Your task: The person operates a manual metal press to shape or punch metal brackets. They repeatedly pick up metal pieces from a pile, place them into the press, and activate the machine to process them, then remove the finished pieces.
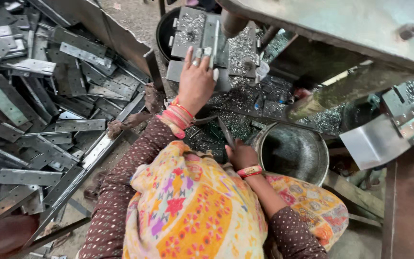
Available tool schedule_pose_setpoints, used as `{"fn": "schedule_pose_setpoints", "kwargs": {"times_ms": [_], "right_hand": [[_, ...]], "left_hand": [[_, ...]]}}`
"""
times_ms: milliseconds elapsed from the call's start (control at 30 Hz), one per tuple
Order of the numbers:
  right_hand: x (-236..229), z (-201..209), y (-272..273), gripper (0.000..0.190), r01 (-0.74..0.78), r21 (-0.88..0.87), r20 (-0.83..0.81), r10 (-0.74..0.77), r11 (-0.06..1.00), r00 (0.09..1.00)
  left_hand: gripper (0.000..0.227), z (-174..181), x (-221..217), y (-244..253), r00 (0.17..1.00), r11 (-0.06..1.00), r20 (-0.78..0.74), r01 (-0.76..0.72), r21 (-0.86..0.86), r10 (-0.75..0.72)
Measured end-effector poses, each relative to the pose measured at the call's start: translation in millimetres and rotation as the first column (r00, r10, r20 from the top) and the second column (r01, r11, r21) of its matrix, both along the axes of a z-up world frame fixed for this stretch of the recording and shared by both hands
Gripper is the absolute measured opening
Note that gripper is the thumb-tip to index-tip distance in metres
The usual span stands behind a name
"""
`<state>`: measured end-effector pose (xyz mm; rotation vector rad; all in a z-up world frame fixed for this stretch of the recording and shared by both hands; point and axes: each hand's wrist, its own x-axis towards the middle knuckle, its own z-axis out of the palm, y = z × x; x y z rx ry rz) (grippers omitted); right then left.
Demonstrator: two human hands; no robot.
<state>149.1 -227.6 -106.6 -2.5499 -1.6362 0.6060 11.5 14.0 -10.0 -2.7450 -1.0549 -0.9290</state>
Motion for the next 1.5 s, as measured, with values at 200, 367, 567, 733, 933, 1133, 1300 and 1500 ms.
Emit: {"fn": "schedule_pose_setpoints", "kwargs": {"times_ms": [200,367,567,733,933,1133,1300,1500], "right_hand": [[12,38,18,0.05,-0.03,-0.031,-0.049,0.028,0.999,0.998],[24,68,38,0.053,-0.076,-0.147,0.035,0.082,0.986,0.996],[10,29,10,0.045,-0.022,-0.029,-0.032,0.021,0.999,0.999],[8,-9,0,0.041,-0.015,0.103,0.022,0.013,0.995,1.0],[12,13,13,0.049,-0.027,-0.046,0.004,0.027,0.999,1.0],[17,81,32,0.052,-0.003,-0.09,0.002,0.003,0.996,1.0],[15,98,41,0.056,-0.025,-0.111,0.016,0.027,0.993,0.999],[18,84,35,0.054,-0.065,-0.013,-0.027,0.065,0.998,0.998]], "left_hand": [[0.026,12,-4,8,1.0,0.999,-0.008,-0.025,0.045,0.025],[0.027,6,5,33,0.994,0.996,-0.091,-0.059,0.06,0.065],[0.032,-1,7,52,0.987,0.998,-0.153,-0.048,-0.045,0.04],[0.02,-1,7,52,0.994,0.992,-0.087,-0.058,0.109,0.067],[0.024,-7,14,54,0.986,0.997,-0.166,-0.044,-0.058,0.033],[0.025,27,-12,-16,0.994,1.0,-0.108,0.004,0.022,-0.002],[0.025,43,-41,-75,0.999,0.986,-0.036,0.012,0.166,-0.006],[0.021,58,-60,-69,0.949,0.963,0.166,0.261,0.062,-0.268]]}}
